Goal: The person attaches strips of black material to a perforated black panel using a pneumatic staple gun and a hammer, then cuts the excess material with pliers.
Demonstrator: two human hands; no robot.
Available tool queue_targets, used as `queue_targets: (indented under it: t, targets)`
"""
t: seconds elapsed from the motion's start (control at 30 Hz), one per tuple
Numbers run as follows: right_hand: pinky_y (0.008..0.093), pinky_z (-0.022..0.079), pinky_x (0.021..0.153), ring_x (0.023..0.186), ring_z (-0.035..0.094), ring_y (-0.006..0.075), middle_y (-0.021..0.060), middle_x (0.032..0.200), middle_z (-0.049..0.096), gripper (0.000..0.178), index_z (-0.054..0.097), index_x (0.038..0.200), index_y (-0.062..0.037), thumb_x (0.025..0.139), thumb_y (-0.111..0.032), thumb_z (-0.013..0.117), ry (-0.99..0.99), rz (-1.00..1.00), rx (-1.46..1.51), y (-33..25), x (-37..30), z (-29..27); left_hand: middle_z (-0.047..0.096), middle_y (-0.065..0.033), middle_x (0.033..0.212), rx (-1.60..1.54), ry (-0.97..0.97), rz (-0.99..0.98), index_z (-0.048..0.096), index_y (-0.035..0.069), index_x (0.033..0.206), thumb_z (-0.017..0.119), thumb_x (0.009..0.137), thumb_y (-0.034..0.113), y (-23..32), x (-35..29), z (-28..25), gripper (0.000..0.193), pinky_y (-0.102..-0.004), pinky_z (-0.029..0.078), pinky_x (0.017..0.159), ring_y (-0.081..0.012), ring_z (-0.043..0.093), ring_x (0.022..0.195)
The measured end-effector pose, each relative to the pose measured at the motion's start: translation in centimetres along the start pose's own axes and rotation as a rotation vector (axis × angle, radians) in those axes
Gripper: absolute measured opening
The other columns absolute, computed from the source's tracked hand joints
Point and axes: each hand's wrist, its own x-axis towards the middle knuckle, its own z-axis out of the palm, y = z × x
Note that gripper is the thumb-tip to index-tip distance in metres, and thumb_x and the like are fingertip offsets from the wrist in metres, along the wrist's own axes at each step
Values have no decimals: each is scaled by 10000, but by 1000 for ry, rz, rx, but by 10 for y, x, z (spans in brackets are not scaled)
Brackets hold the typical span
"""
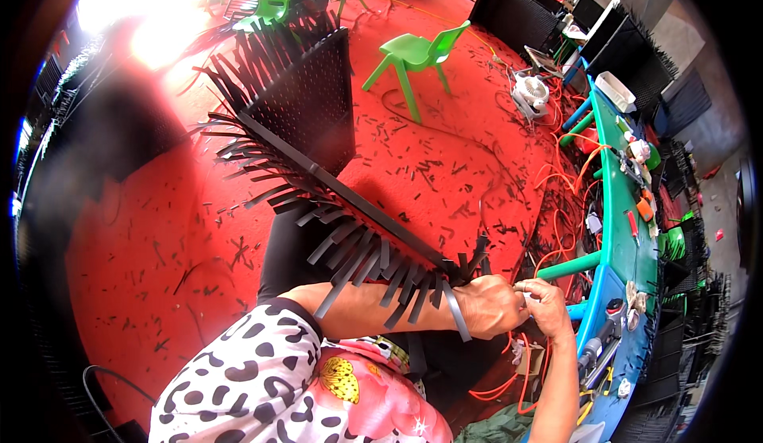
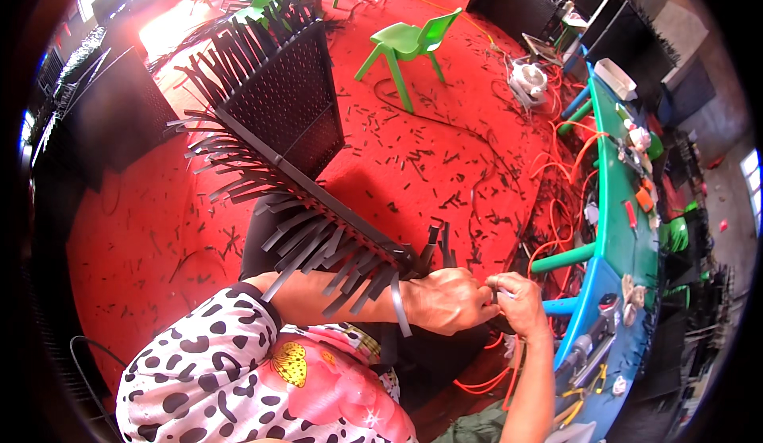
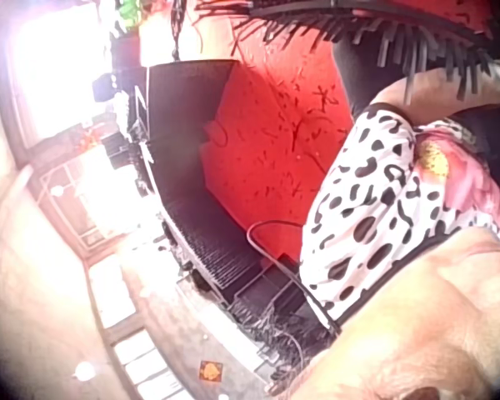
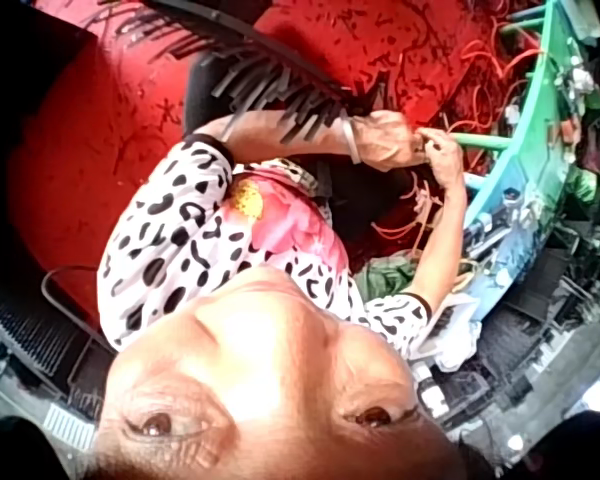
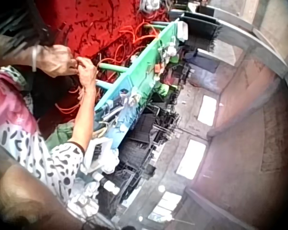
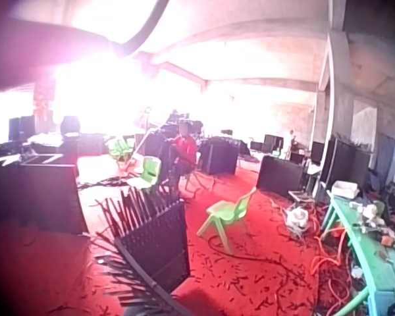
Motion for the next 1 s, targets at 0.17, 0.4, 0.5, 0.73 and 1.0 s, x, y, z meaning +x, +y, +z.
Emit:
queue_targets:
  t: [0.17, 0.4, 0.5, 0.73, 1.0]
  targets:
    - [299, 495, 750, 847, 640, 204, 122, 882, 658, 196, 664, 918, 19, 746, -50, 600, 8, 0, -12, -1, -1, 1, 509, -129, 652, 0, -8, 5, 614, 6, 1027, 573, 734, 141, 1, 0, -1, 326, -406, 431, 443, -282, 566, 524]
    - [292, 492, 738, 831, 638, 197, 122, 870, 659, 201, 666, 916, 21, 744, -38, 582, 7, 3, 9, -1, 0, 1, 508, -132, 648, -5, -7, -19, 609, 8, 1015, 574, 727, 134, 2, 0, -2, 317, -415, 425, 428, -288, 565, 514]
    - [290, 491, 736, 826, 638, 196, 122, 864, 657, 216, 666, 922, 22, 738, -26, 562, 14, 25, 13, 1, -1, 2, 510, -133, 641, -12, -7, -30, 607, 6, 969, 574, 733, 139, 1, 1, 1, 273, -420, 429, 427, -291, 569, 514]
    - [293, 493, 740, 823, 636, 199, 122, 857, 654, 228, 666, 914, 24, 729, -23, 542, 21, 38, 9, 5, 0, 3, 514, -135, 628, -5, -9, -40, 605, 10, 903, 575, 747, 159, 2, 1, 0, 218, -420, 435, 427, -294, 570, 505]
    - [279, 468, 782, 850, 619, 171, 103, 889, 652, 243, 660, 939, 50, 745, -63, 568, 11, 39, -6, 3, -1, 1, 515, -136, 624, -3, 21, -31, 610, 10, 893, 574, 752, 163, 1, 1, 3, 211, -420, 431, 416, -293, 570, 501]
